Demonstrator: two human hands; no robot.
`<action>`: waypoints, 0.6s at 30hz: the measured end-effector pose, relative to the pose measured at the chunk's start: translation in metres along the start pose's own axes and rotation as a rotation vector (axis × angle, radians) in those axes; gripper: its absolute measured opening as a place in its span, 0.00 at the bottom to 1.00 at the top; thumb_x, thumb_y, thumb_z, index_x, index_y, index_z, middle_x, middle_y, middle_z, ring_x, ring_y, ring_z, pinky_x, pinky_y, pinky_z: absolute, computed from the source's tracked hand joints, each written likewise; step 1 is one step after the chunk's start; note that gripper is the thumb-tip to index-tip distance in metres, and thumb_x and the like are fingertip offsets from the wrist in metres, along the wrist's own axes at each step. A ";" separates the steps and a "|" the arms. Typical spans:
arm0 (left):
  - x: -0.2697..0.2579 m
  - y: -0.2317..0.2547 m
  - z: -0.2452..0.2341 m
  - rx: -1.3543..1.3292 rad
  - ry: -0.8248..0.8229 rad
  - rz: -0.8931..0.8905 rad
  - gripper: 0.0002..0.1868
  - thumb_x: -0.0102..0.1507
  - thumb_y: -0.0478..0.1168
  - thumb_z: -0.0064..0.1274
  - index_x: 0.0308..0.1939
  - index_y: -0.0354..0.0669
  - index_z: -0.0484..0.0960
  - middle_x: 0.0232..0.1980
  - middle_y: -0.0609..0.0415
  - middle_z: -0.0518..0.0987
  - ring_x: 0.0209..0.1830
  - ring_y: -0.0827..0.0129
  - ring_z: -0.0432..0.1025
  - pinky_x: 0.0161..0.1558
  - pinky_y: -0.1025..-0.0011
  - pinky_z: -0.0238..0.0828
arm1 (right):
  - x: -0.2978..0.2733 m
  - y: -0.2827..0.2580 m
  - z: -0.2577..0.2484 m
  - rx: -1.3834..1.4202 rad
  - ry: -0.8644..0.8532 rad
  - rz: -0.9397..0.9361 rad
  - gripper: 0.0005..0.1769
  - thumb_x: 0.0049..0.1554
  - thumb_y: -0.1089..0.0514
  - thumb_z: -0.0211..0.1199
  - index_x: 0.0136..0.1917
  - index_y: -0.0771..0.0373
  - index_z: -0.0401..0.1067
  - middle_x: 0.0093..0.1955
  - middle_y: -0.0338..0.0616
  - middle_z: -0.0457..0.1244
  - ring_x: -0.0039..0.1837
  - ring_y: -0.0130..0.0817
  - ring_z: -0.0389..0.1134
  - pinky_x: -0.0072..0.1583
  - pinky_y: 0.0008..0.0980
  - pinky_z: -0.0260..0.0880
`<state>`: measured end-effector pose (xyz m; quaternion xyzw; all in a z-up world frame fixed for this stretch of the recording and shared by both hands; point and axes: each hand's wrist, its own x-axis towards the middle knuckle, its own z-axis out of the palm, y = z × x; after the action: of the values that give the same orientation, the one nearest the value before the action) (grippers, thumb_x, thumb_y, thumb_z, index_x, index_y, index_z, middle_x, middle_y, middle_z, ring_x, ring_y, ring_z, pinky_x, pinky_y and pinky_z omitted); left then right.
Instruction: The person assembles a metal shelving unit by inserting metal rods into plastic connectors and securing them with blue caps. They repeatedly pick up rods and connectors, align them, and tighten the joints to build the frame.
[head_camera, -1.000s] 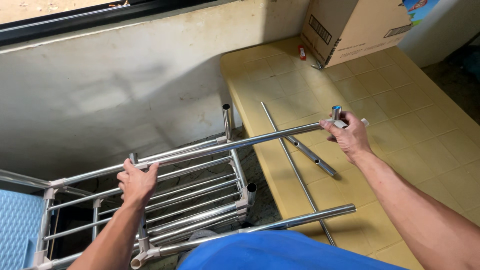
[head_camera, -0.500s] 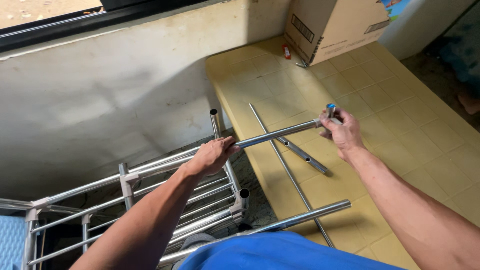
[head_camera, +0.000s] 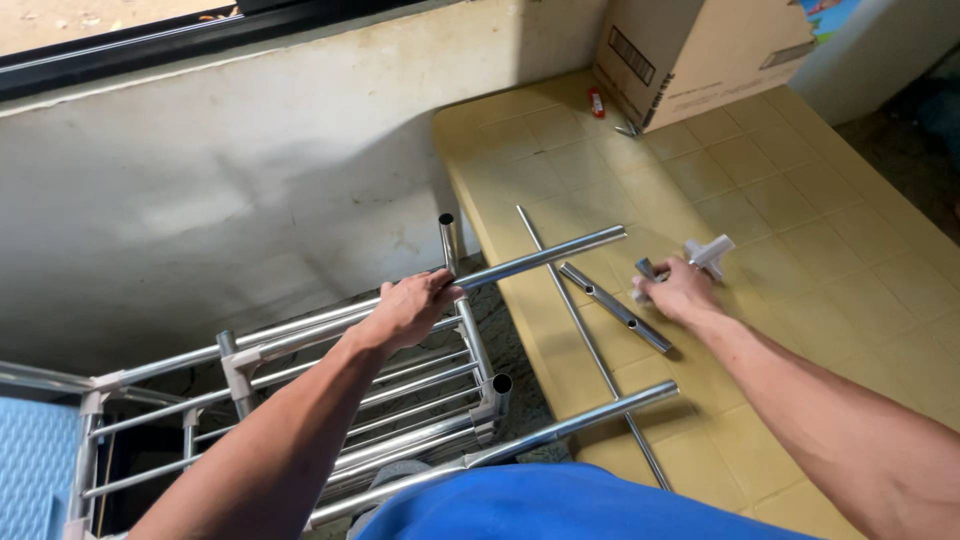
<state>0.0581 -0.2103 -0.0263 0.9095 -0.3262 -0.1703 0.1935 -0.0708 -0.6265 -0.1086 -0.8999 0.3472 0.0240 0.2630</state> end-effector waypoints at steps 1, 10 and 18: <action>-0.001 0.003 0.000 -0.002 -0.014 -0.016 0.21 0.71 0.59 0.37 0.47 0.49 0.75 0.43 0.49 0.79 0.49 0.52 0.74 0.46 0.48 0.61 | 0.000 0.000 0.003 -0.022 -0.012 0.029 0.37 0.52 0.35 0.71 0.66 0.59 0.73 0.61 0.53 0.69 0.64 0.47 0.70 0.67 0.43 0.67; -0.011 0.010 -0.003 -0.028 -0.001 -0.016 0.20 0.70 0.58 0.38 0.48 0.50 0.78 0.42 0.51 0.80 0.48 0.54 0.74 0.46 0.52 0.59 | -0.031 -0.028 -0.037 -0.081 0.174 -0.116 0.37 0.52 0.41 0.70 0.68 0.63 0.69 0.61 0.54 0.66 0.64 0.50 0.66 0.63 0.49 0.67; -0.021 0.024 -0.006 -0.019 0.092 0.078 0.19 0.70 0.56 0.40 0.46 0.49 0.79 0.41 0.52 0.80 0.48 0.54 0.74 0.45 0.51 0.59 | -0.092 -0.143 -0.068 -0.017 0.157 -0.922 0.22 0.62 0.45 0.57 0.60 0.63 0.74 0.56 0.52 0.67 0.60 0.49 0.67 0.63 0.46 0.67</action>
<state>0.0326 -0.2117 -0.0062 0.9010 -0.3506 -0.1238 0.2234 -0.0590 -0.5147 0.0366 -0.9615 -0.0704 -0.1607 0.2117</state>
